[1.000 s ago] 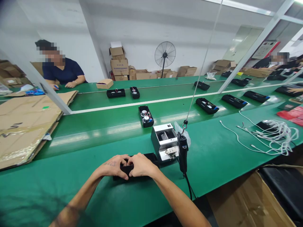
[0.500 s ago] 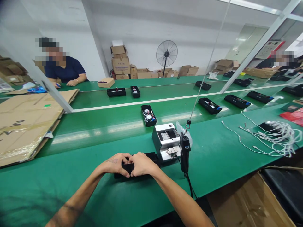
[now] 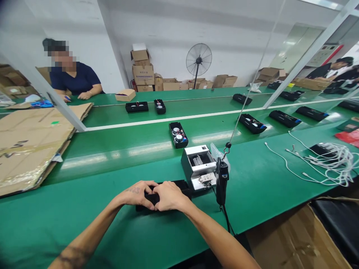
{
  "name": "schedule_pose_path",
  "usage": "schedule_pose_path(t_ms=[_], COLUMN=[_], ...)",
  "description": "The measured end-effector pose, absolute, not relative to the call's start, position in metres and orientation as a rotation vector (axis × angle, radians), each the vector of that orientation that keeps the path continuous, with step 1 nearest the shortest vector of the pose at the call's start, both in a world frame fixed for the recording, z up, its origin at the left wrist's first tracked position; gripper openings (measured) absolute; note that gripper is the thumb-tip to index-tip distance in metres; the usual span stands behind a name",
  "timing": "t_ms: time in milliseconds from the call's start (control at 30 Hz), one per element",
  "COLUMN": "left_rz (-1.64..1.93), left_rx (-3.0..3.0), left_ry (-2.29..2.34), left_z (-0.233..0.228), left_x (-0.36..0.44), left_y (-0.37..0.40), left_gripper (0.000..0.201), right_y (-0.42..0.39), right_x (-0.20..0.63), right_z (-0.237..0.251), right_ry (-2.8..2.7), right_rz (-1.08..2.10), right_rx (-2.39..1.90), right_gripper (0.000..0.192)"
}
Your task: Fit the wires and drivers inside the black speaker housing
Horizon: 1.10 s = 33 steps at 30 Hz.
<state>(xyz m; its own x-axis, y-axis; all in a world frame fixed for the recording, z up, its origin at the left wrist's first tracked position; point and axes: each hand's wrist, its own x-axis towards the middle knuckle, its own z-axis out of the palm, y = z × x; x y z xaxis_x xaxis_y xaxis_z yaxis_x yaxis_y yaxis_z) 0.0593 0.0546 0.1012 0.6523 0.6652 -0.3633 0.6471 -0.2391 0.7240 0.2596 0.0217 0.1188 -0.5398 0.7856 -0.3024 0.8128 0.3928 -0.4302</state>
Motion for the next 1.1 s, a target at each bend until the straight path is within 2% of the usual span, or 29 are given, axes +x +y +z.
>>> schedule_pose_path(t_ms=[500,600,667,733,800,867,933,967,1000,1033,1100], left_rz=[0.075,0.054,0.057,0.147,0.297,0.408,0.445,0.452,0.464,0.474,0.51], left_rx=[2.108,2.181,2.309,2.481,2.617,2.704,2.753,2.77,2.783,2.795,2.82], left_ry=[1.027,1.039,1.039,1.033,1.02,1.004,0.989,0.985,0.982,0.983,0.981], left_z=[0.094,0.089,0.078,0.063,0.047,0.035,0.031,0.03,0.031,0.032,0.033], left_x=[0.058,0.057,0.056,0.053,0.05,0.047,0.045,0.044,0.044,0.044,0.044], left_y=[0.039,0.023,0.006,-0.013,-0.028,-0.037,-0.039,-0.038,-0.036,-0.035,-0.033], left_gripper=[0.027,0.024,0.024,0.018,0.016,0.019,0.023,0.024,0.024,0.025,0.024], right_y=[-0.003,-0.016,-0.025,-0.034,-0.04,-0.043,-0.04,-0.036,-0.032,-0.028,-0.021], right_x=[0.258,0.271,0.292,0.32,0.349,0.372,0.39,0.397,0.403,0.409,0.417], right_z=[0.112,0.113,0.114,0.111,0.104,0.094,0.083,0.079,0.076,0.074,0.073], right_ry=[2.65,2.728,2.842,2.916,2.863,2.717,2.489,2.374,2.276,2.214,2.184], right_rz=[-0.694,-0.87,-1.114,-1.216,-0.89,-0.259,0.362,0.522,0.54,0.417,-0.047], right_rx=[1.468,1.463,1.666,2.197,2.903,3.428,3.659,3.692,3.708,3.711,3.666], right_gripper=[0.047,0.042,0.037,0.032,0.027,0.029,0.044,0.055,0.064,0.068,0.066])
